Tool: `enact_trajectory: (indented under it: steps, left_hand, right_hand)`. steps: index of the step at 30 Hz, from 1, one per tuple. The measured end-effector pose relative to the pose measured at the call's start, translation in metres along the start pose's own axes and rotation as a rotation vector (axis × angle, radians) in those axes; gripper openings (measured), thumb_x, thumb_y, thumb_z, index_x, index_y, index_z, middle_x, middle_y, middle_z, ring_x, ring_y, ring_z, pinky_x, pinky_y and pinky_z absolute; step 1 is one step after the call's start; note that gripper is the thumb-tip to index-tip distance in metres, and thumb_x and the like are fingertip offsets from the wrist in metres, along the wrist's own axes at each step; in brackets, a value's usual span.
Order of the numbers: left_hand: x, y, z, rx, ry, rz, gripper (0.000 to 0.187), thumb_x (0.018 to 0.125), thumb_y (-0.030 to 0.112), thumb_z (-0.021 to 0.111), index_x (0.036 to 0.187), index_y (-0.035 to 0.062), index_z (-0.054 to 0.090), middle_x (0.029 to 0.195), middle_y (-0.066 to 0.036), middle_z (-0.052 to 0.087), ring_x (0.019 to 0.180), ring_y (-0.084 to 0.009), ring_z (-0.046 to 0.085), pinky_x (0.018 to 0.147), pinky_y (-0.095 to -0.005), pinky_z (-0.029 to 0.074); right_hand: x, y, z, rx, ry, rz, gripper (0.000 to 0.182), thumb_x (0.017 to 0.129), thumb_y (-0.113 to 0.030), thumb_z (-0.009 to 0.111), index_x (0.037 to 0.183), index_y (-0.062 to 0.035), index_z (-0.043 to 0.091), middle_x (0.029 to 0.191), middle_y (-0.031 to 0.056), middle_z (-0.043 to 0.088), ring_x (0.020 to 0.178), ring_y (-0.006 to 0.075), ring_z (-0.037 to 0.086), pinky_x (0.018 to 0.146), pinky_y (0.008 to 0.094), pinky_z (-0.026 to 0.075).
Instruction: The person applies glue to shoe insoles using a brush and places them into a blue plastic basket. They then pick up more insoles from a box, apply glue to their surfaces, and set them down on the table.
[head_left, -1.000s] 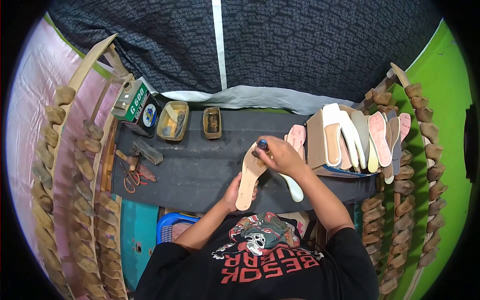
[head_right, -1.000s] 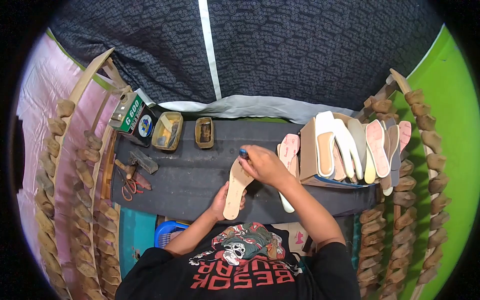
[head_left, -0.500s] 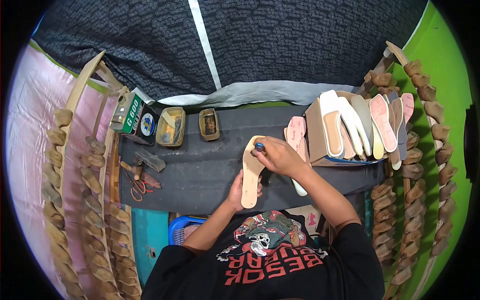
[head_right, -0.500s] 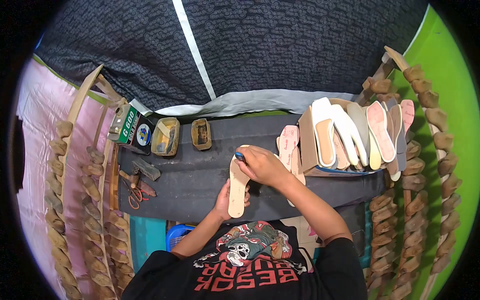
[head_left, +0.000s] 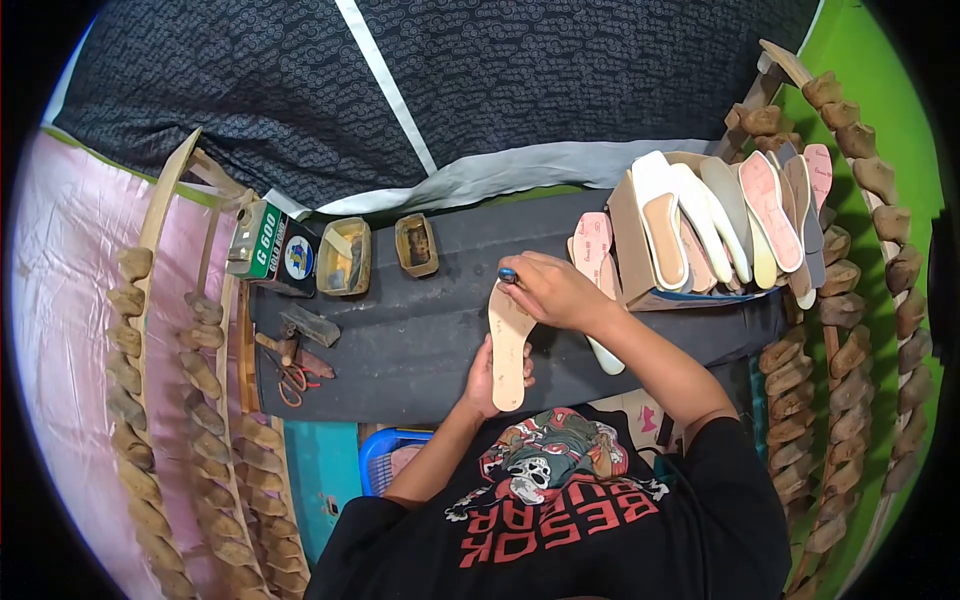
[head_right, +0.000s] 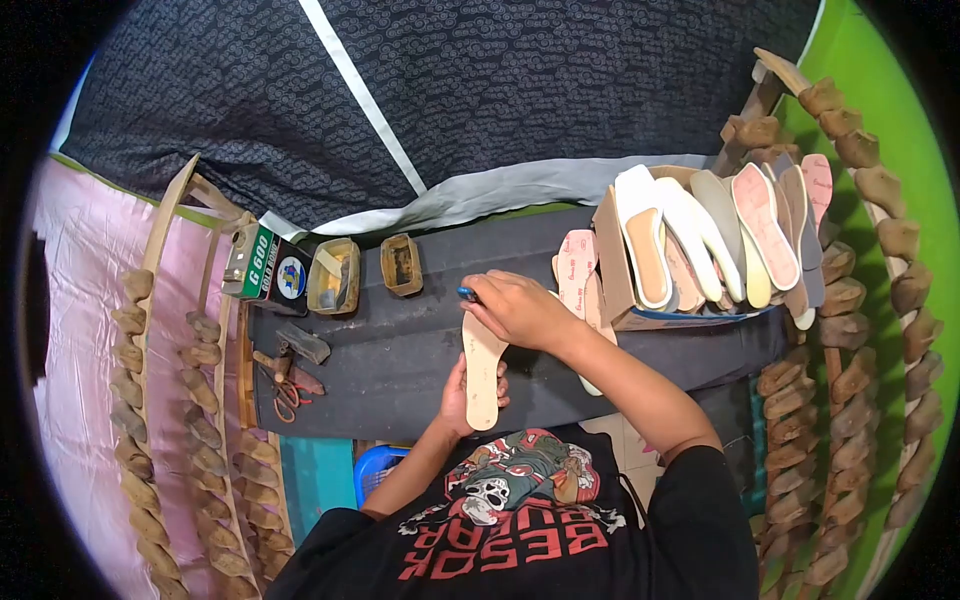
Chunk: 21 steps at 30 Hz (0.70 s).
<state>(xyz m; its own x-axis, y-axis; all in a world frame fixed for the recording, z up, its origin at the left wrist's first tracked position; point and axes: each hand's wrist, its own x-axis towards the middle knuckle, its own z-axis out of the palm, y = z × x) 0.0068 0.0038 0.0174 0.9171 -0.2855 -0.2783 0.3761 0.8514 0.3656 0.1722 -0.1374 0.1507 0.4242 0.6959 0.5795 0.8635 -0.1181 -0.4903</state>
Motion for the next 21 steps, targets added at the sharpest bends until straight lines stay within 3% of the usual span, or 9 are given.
enact_trajectory:
  steps: [5,14,21]
  left_hand:
    - [0.000,-0.007,0.006,-0.034,-0.038,-0.022,0.054,0.107,0.058,0.037,0.130,0.0136,0.057,0.106,-0.006,0.055,0.082,-0.0212,0.054,0.070,-0.0363,0.046]
    - [0.005,-0.018,0.005,-0.094,-0.034,-0.017,0.057,0.107,0.059,0.037,0.127,0.0100,0.058,0.108,-0.006,0.061,0.082,-0.0206,0.058,0.072,-0.0381,0.050]
    - [0.003,-0.020,0.004,-0.082,-0.062,0.000,0.055,0.107,0.058,0.037,0.130,0.0130,0.058,0.107,-0.007,0.059,0.082,-0.0219,0.057,0.071,-0.0380,0.048]
  right_hand:
    - [0.010,0.015,-0.007,0.012,0.024,0.140,0.027,0.096,-0.015,0.069,0.114,0.0009,0.056,0.093,0.0210,0.067,0.083,0.0430,0.067,0.072,0.0474,0.055]
    - [0.009,-0.010,0.006,0.111,-0.125,0.110,0.026,0.097,-0.018,0.070,0.109,0.0010,0.056,0.087,0.0210,0.066,0.079,0.0416,0.066,0.070,0.0459,0.052]
    - [0.013,0.004,-0.004,0.013,-0.051,0.151,0.027,0.097,-0.017,0.069,0.106,0.0010,0.052,0.084,0.0210,0.064,0.076,0.0428,0.065,0.066,0.0481,0.052]
